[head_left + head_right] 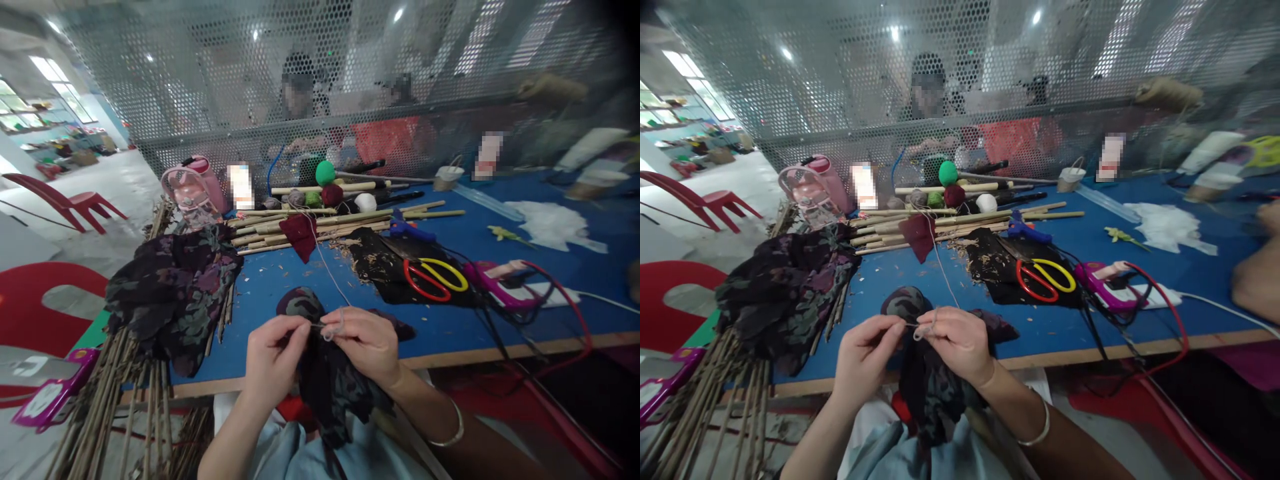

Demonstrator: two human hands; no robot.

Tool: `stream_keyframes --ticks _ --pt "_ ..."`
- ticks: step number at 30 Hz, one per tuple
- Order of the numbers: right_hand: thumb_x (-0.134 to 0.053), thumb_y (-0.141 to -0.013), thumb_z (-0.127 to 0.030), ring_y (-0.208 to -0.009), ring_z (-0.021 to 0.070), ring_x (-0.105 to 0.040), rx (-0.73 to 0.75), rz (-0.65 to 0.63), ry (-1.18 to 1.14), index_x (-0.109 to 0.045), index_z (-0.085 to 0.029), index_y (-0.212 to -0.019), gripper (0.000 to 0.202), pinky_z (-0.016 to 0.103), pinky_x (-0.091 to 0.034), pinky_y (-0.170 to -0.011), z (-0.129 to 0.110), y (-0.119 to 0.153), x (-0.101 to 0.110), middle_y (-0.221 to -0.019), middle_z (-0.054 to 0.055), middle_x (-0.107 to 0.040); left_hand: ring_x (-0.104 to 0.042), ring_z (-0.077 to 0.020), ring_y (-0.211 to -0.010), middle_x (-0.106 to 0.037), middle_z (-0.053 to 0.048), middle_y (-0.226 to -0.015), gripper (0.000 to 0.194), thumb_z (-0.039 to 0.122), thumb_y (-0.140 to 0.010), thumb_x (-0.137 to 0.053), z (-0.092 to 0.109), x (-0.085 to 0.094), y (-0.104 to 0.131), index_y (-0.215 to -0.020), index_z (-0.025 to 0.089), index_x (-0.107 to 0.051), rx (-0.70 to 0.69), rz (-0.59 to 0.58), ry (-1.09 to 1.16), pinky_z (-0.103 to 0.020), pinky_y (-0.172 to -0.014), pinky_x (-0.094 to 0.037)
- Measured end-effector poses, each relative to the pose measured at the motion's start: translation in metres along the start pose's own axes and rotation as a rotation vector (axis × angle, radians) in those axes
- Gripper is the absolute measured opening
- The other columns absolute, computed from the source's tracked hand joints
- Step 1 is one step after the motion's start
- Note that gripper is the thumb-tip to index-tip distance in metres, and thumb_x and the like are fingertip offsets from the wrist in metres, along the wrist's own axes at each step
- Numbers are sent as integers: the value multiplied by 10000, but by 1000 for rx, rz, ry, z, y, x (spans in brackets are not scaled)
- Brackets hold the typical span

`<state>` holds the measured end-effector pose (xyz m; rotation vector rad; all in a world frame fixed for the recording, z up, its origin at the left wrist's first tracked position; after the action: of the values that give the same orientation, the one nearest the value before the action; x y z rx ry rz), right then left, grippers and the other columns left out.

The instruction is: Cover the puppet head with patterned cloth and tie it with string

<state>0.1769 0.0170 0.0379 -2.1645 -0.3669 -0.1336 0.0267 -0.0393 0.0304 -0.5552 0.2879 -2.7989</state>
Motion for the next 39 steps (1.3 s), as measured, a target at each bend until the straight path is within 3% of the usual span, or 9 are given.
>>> stream_keyframes --ticks 4,7,9,11,15,18,20,23,39 --pt "-631 -771 -192 -691 154 -668 -456 33 -4 -666 -184 -680 99 258 -526 -677 29 2 1 -741 36 -720 -579 -120 -649 -608 -78 -988 192 333 -853 -516 -13 -7 10 -771 172 -579 94 30 375 -212 -485 -436" --pt "-620 -749 -261 -582 160 -616 -756 50 122 -668 -167 -676 128 258 -477 -568 51 11 11 -643 28 -688 -475 -76 -476 -566 6 -702 201 356 -888 -449 -30 -14 19 -778 189 -474 189 33 558 -198 -437 -364" --pt "-636 -724 -316 -499 143 -544 -837 77 189 -649 -163 -640 174 256 -424 -512 57 14 19 -543 12 -626 -384 -65 -455 -432 62 -567 206 350 -896 -438 -37 -12 22 -764 193 -451 216 91 472 -188 -443 -309" --pt "-650 -713 -391 -518 137 -528 -888 115 73 -631 -166 -646 236 260 -419 -530 59 13 22 -558 13 -611 -352 -72 -493 -386 66 -569 201 333 -901 -434 -38 -10 22 -763 190 -465 195 101 306 -194 -472 -296" --pt "-637 -708 -528 -607 131 -558 -998 144 -702 -544 -196 -689 346 284 -475 -637 51 -1 3 -612 -7 -596 -448 -101 -641 -478 28 -666 202 281 -910 -410 -20 -10 16 -751 185 -487 -6 32 114 -219 -616 -355" --pt "-632 -733 -519 -383 60 -325 -1038 81 -1047 -420 -203 -639 392 211 -402 -473 42 -15 -14 -410 -106 -300 -426 -104 -628 -453 32 -665 197 276 -910 -399 -13 -9 11 -760 186 -490 -54 35 15 -217 -600 -340" --pt "-630 -749 -495 -350 38 -157 -1044 69 -1054 -390 -197 -627 402 164 -259 -377 44 -20 -19 -406 -127 -172 -409 -106 -611 -434 35 -657 193 277 -911 -387 -13 -7 7 -783 187 -499 -35 32 -83 -217 -579 -325" --pt "-643 -733 -498 -350 29 -98 -1045 99 -958 -399 -191 -620 408 160 -145 -352 54 -18 -21 -397 -134 -157 -430 -114 -621 -459 28 -669 192 271 -913 -370 -15 -4 2 -806 186 -506 -36 -1 -189 -223 -592 -327" --pt "-667 -688 -515 -329 21 -112 -1139 241 -760 -379 -198 -611 436 147 -124 -336 64 -6 -14 -368 -138 -204 -416 -123 -601 -463 29 -652 208 293 -909 -364 -17 5 -1 -825 188 -521 0 -59 -185 -230 -582 -311"
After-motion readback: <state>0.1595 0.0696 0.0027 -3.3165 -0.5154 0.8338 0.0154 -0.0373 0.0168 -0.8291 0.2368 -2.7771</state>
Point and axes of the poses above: each hand's wrist, its own y-axis away from the middle knuckle, its own x-axis out of the back of the hand, z = x × y, the point moved 5 cm from there along -y, towards the middle knuckle
